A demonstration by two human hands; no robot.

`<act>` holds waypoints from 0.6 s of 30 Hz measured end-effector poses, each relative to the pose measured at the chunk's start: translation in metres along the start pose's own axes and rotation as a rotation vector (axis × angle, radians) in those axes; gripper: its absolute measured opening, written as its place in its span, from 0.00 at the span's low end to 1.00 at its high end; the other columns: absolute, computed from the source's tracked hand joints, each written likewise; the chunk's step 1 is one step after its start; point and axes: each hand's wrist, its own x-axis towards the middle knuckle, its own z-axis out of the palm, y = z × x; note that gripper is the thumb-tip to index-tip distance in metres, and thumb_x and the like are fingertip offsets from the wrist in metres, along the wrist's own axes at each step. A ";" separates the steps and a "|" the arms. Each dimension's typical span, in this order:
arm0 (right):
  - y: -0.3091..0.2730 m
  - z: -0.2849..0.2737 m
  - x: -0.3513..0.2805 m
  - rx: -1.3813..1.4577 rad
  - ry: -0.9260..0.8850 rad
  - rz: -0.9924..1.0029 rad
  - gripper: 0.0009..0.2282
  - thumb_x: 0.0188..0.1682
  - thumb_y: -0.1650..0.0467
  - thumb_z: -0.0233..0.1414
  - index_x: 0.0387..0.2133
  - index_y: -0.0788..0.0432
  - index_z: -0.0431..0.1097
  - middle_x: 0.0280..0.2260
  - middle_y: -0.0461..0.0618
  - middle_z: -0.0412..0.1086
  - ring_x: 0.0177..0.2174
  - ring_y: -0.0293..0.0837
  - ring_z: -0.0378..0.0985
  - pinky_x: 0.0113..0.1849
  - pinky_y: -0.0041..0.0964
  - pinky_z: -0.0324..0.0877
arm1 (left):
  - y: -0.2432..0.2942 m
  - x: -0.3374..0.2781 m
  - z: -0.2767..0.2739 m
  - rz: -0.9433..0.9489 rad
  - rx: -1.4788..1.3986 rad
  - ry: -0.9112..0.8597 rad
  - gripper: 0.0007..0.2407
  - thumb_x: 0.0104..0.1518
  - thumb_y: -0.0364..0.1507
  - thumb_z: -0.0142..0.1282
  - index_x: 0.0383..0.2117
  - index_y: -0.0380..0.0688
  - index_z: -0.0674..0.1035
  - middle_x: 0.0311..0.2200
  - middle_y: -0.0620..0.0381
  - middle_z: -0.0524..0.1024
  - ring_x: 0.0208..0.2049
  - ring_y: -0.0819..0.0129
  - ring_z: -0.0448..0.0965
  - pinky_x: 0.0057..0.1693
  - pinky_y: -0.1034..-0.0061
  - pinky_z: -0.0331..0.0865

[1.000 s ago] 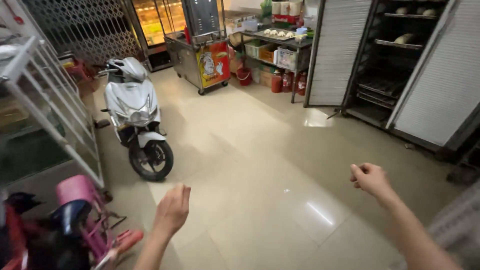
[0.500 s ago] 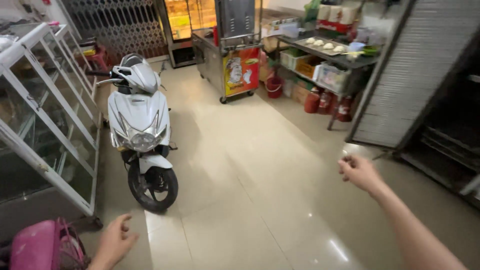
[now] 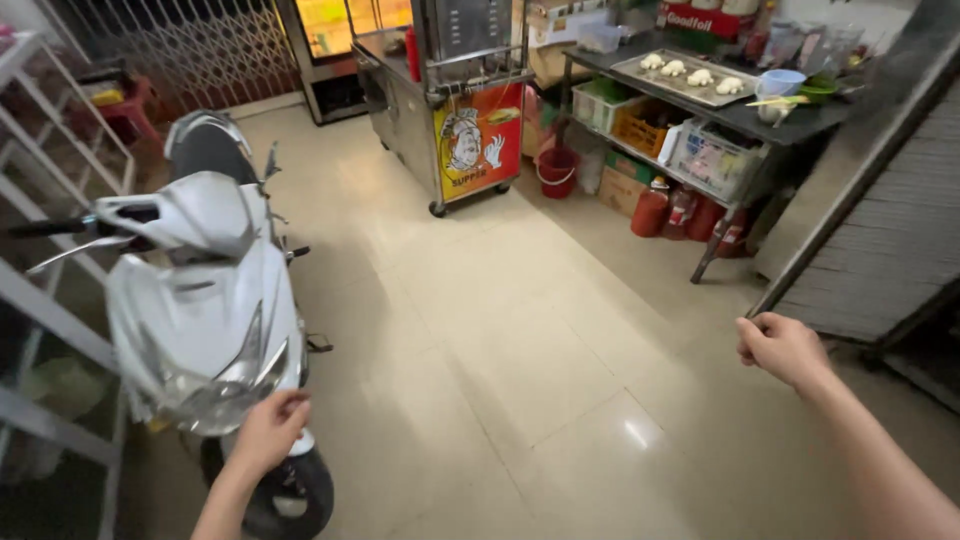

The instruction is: Moving trays of baked bread into a cooling rack, maneuvering a trolley, and retrieving ingredients from a freezer.

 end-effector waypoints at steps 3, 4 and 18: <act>-0.022 0.032 0.093 -0.026 -0.014 0.041 0.21 0.61 0.61 0.48 0.31 0.69 0.79 0.29 0.56 0.80 0.33 0.48 0.80 0.40 0.44 0.72 | 0.042 0.091 0.038 0.077 -0.105 -0.059 0.11 0.57 0.26 0.58 0.44 0.36 0.84 0.24 0.52 0.80 0.22 0.66 0.76 0.32 0.74 0.73; -0.032 0.043 0.129 -0.015 -0.026 0.046 0.23 0.61 0.61 0.48 0.29 0.70 0.79 0.29 0.57 0.79 0.32 0.49 0.80 0.39 0.45 0.71 | 0.059 0.121 0.049 0.105 -0.180 -0.101 0.11 0.58 0.24 0.57 0.44 0.33 0.84 0.25 0.52 0.78 0.23 0.66 0.74 0.32 0.74 0.74; -0.393 0.275 0.514 0.026 -0.298 -0.225 0.15 0.59 0.66 0.47 0.52 0.65 0.67 0.38 0.58 0.77 0.32 0.49 0.81 0.34 0.42 0.72 | 0.087 0.442 0.043 -0.179 0.192 0.142 0.15 0.58 0.38 0.56 0.22 0.38 0.83 0.15 0.54 0.76 0.19 0.65 0.72 0.32 0.73 0.68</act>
